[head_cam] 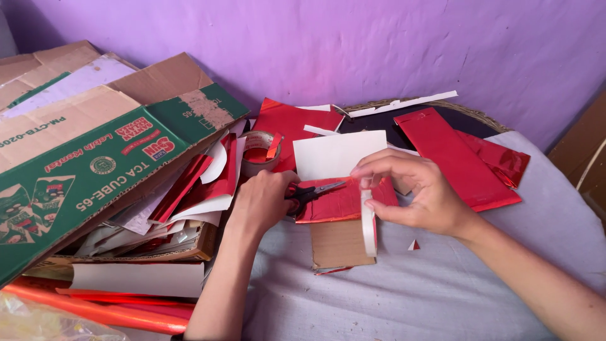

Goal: Wrapping small cardboard pieces with red metallic paper using double-sided tape and scissors to assemble components.

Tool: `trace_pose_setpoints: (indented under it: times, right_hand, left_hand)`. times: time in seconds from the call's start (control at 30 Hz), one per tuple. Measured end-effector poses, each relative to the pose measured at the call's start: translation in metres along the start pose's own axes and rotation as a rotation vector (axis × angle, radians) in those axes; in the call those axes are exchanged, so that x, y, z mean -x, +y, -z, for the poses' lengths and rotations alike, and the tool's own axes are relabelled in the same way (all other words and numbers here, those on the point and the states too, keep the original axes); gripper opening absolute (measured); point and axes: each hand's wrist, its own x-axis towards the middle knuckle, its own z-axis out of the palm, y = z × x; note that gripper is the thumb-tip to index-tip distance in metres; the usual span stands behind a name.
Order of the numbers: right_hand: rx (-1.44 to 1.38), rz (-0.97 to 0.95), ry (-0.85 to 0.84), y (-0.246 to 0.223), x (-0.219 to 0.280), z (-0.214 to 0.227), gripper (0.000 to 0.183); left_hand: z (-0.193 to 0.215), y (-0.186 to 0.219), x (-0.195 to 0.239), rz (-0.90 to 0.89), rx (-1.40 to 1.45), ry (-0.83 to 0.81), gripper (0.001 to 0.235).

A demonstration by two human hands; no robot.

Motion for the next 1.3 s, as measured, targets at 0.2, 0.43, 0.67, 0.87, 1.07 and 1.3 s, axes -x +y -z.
trace_pose_setpoints:
  times: [0.2, 0.43, 0.67, 0.87, 1.07, 1.3]
  right_hand:
    - [0.200, 0.007, 0.005, -0.008, -0.004, 0.009, 0.040]
    - [0.160, -0.030, 0.033, -0.003, -0.001, 0.007, 0.035]
    - [0.136, -0.039, 0.023, 0.000, 0.001, 0.003, 0.038]
    - [0.215, -0.009, -0.007, -0.012, -0.003, 0.001, 0.038]
    - [0.292, 0.037, -0.024, -0.018, -0.005, 0.001, 0.036]
    - [0.330, 0.076, -0.023, -0.012, -0.001, 0.001, 0.036]
  left_hand:
    - [0.013, 0.007, 0.003, -0.090, -0.059, 0.074, 0.044]
    - [0.076, 0.025, 0.039, -0.062, 0.117, 0.238, 0.049]
    - [0.081, 0.049, 0.051, -0.240, 0.134, 0.166, 0.062]
    - [0.080, 0.059, 0.056, -0.315, 0.090, 0.208, 0.067]
    - [0.079, 0.063, 0.062, -0.354, 0.016, 0.296, 0.067]
    - [0.077, 0.059, 0.060, -0.305, -0.038, 0.302, 0.046]
